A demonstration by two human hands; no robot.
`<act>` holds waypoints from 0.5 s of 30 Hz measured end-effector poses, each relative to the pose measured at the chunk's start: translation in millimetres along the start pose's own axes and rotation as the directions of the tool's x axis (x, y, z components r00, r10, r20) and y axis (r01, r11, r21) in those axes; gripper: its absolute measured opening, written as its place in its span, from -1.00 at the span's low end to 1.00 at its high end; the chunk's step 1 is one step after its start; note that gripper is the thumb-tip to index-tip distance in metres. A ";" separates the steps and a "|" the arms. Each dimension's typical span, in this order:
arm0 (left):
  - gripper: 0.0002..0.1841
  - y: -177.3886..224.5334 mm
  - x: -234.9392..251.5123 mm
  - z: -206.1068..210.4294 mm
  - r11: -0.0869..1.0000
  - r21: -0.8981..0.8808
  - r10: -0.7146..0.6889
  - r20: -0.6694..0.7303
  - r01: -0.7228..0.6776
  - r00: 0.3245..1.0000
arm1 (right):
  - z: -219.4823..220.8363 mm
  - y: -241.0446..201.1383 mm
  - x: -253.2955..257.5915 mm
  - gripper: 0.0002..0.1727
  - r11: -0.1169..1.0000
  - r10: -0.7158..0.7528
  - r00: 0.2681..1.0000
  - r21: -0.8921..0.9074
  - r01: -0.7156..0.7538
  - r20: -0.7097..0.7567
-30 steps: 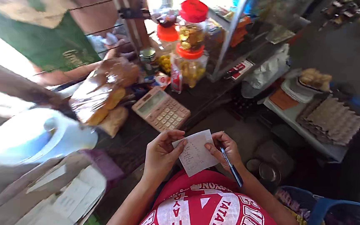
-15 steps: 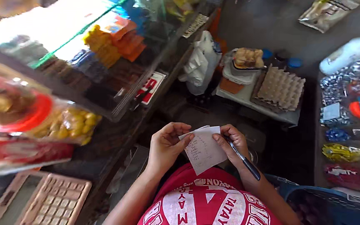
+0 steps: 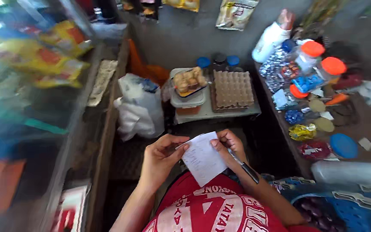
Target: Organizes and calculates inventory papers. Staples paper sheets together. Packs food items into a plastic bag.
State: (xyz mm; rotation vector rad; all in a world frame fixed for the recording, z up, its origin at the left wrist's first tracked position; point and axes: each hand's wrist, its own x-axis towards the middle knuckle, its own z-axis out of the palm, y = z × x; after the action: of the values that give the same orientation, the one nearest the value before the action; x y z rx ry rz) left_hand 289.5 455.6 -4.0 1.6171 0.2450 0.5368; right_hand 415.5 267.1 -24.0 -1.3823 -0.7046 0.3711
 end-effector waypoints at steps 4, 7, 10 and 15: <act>-0.80 -18.6 62.5 -11.5 0.999 0.000 0.053 0.079 -0.054 0.995 | -14.5 15.3 42.9 -0.81 0.998 -0.035 0.991 -0.047 0.029 -0.127; -0.75 -26.0 96.2 -14.8 0.999 -0.006 0.055 0.102 -0.054 0.993 | -39.2 24.9 60.9 -0.79 0.998 -0.032 0.961 -0.069 0.013 -0.276; -0.72 -35.1 126.2 -13.7 0.994 0.043 0.095 0.172 -0.104 0.981 | -76.5 27.8 74.0 -0.67 0.976 -0.073 0.891 -0.216 -0.029 -0.448; -0.45 -39.3 167.0 35.3 0.935 0.147 0.196 0.549 -0.324 0.813 | -115.6 16.7 117.3 -0.61 0.718 -0.112 0.910 -0.666 -0.203 -0.398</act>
State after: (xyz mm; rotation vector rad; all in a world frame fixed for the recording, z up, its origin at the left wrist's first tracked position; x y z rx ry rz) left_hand 456.9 506.8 -11.1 1.9800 -0.3496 0.2524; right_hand 580.5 255.3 -16.2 -2.1281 -0.4561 -0.1990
